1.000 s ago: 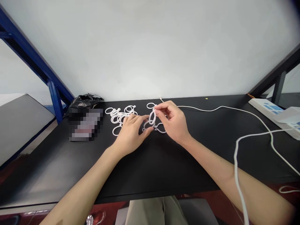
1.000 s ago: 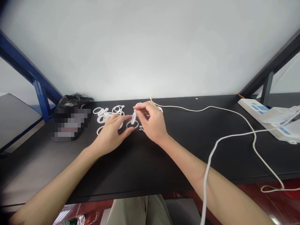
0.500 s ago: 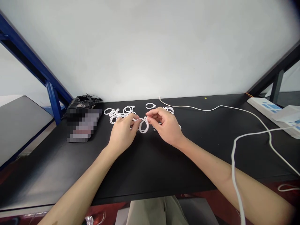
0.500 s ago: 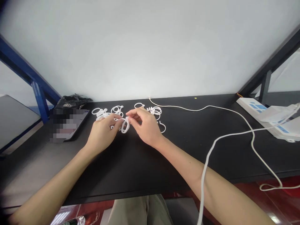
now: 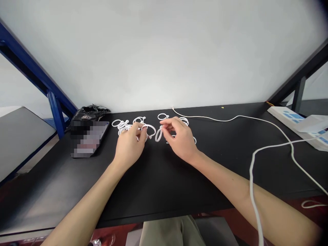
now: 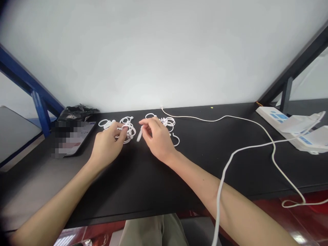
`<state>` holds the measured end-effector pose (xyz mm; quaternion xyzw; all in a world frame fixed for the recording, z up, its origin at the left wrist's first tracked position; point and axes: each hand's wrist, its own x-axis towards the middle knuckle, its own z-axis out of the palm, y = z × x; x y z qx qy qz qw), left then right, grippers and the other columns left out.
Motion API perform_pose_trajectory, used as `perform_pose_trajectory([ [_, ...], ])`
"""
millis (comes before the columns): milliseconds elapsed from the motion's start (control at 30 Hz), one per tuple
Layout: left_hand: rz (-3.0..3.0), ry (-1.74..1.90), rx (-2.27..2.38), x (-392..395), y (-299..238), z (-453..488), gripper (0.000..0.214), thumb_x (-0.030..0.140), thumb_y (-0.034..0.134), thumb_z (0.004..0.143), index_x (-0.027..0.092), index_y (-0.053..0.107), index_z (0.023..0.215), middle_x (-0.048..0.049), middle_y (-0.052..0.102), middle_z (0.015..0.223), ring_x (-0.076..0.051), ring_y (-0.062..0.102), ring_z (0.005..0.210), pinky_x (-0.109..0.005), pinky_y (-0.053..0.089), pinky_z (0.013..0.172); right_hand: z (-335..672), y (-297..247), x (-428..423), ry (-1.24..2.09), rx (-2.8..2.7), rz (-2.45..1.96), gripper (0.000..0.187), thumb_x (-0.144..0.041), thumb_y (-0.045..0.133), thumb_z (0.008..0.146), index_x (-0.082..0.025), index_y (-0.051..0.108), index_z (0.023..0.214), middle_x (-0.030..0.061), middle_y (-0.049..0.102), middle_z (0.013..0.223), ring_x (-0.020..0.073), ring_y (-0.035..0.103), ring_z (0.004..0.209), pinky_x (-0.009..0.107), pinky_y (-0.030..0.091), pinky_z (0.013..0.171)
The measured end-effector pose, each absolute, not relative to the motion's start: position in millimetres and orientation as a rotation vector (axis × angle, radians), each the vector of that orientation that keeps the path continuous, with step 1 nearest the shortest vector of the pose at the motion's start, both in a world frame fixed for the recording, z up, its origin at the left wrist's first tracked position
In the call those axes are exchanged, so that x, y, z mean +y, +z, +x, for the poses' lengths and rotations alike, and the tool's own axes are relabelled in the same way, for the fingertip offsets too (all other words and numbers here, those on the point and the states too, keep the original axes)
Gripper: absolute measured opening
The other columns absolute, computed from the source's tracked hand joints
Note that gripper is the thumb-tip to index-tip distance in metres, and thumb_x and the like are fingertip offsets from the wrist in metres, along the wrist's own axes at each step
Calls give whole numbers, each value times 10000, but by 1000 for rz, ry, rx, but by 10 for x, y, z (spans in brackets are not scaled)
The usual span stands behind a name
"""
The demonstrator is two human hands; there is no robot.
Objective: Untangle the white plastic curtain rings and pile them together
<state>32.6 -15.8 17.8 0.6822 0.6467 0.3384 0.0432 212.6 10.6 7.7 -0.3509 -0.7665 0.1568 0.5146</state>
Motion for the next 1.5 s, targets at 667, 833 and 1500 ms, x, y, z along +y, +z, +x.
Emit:
perform_pose_trajectory([
  [667,2295,1027,1584,-230,160,383,489,433,588,885,226,506,1321,-64,666,1118,-246,590,1038,-421,459,939,2116,143,36,367,-1805,-738,217,-143,521,912,-253,587,1086,19,597,954,144,636,872,322,583,814],
  [833,2229,1068,1621,-225,163,360,410,439,605,874,237,555,1227,-46,671,1082,-225,610,984,-373,497,864,2117,115,44,420,-1812,-733,230,-175,531,916,-255,583,1126,33,581,1020,144,636,896,333,595,832],
  [1500,2460,1023,1568,-207,155,311,370,338,542,906,223,531,1257,-53,653,1115,-235,578,1041,-398,472,917,2146,102,58,533,-1915,-827,93,-260,576,942,-244,647,999,7,692,953,134,657,819,257,539,672],
])
